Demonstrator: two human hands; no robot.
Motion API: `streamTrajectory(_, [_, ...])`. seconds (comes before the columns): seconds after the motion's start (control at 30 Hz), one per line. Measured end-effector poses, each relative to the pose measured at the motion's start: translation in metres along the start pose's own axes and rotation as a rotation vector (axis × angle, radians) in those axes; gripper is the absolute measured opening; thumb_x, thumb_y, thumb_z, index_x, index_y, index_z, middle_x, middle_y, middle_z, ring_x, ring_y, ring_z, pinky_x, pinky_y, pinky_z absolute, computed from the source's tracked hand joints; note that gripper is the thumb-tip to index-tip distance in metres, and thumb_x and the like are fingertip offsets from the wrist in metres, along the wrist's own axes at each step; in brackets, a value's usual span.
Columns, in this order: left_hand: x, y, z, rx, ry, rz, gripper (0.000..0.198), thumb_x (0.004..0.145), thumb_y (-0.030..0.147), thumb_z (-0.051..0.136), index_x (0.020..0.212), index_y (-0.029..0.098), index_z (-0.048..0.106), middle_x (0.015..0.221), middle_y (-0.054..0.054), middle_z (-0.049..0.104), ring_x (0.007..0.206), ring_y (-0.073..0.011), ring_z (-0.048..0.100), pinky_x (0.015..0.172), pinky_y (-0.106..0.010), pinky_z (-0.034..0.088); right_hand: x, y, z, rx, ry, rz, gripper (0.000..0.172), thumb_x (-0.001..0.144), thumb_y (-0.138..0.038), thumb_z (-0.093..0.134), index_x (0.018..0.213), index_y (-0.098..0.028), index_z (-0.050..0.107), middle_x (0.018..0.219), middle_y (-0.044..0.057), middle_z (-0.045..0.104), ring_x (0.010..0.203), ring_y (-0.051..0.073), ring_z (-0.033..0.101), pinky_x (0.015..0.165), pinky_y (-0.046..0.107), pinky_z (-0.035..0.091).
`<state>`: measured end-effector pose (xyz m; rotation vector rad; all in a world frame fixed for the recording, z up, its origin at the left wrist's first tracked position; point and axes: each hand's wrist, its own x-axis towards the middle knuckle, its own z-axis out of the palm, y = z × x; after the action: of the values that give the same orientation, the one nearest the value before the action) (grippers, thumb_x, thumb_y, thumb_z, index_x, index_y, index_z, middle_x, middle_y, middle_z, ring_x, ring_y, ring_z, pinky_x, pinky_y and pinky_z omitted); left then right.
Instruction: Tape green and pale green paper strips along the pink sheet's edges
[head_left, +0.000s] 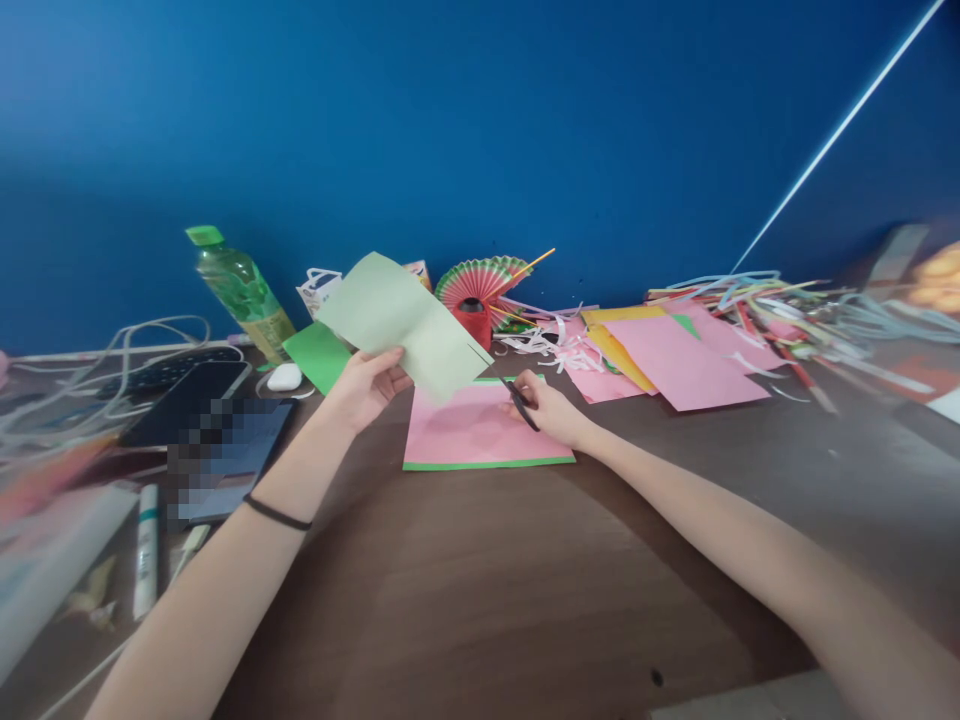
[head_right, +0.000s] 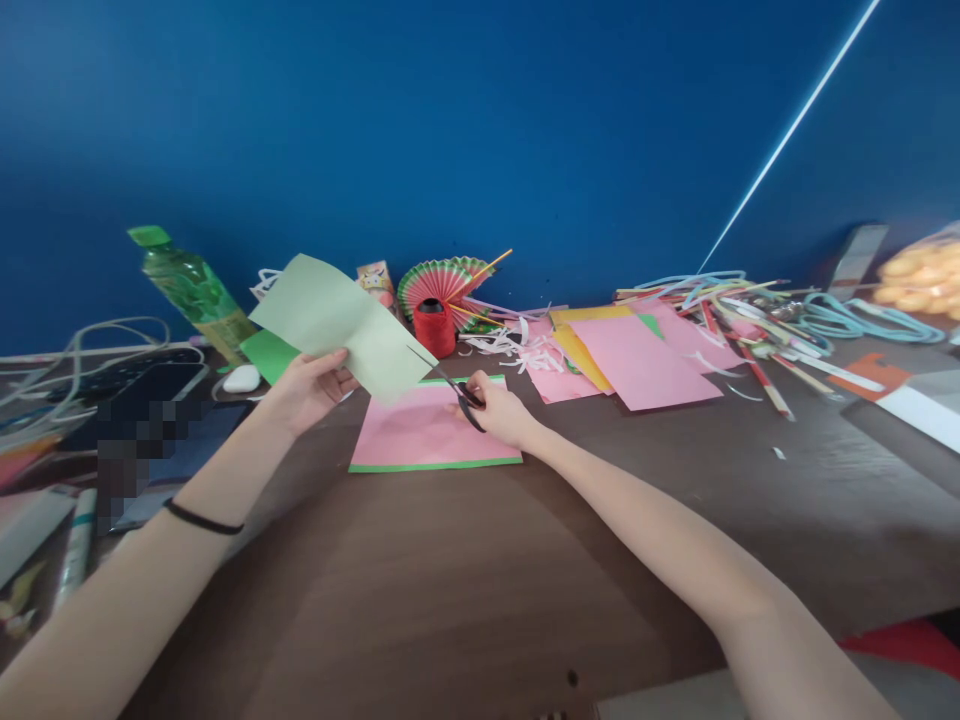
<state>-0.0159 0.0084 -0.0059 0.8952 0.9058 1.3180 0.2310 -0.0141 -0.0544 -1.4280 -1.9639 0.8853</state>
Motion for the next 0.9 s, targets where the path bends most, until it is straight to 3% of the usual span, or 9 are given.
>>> streamTrajectory(0.9, [-0.0009,0.0012,0.0018,-0.012,-0.025,-0.016,0.014,0.074,0.006,0.053,0.08,0.013,0.064,0.075,-0.004,0.069,0.063,-0.0138,0.065,0.06,-0.024,0.054,0.0019,0.0042,-0.0026,-0.083,-0.005,-0.018,0.028,0.071,-0.043,0.053,0.072,-0.023,0.034,0.057,-0.006,0.04,0.054,0.012,0.039,0.056,0.024,0.03])
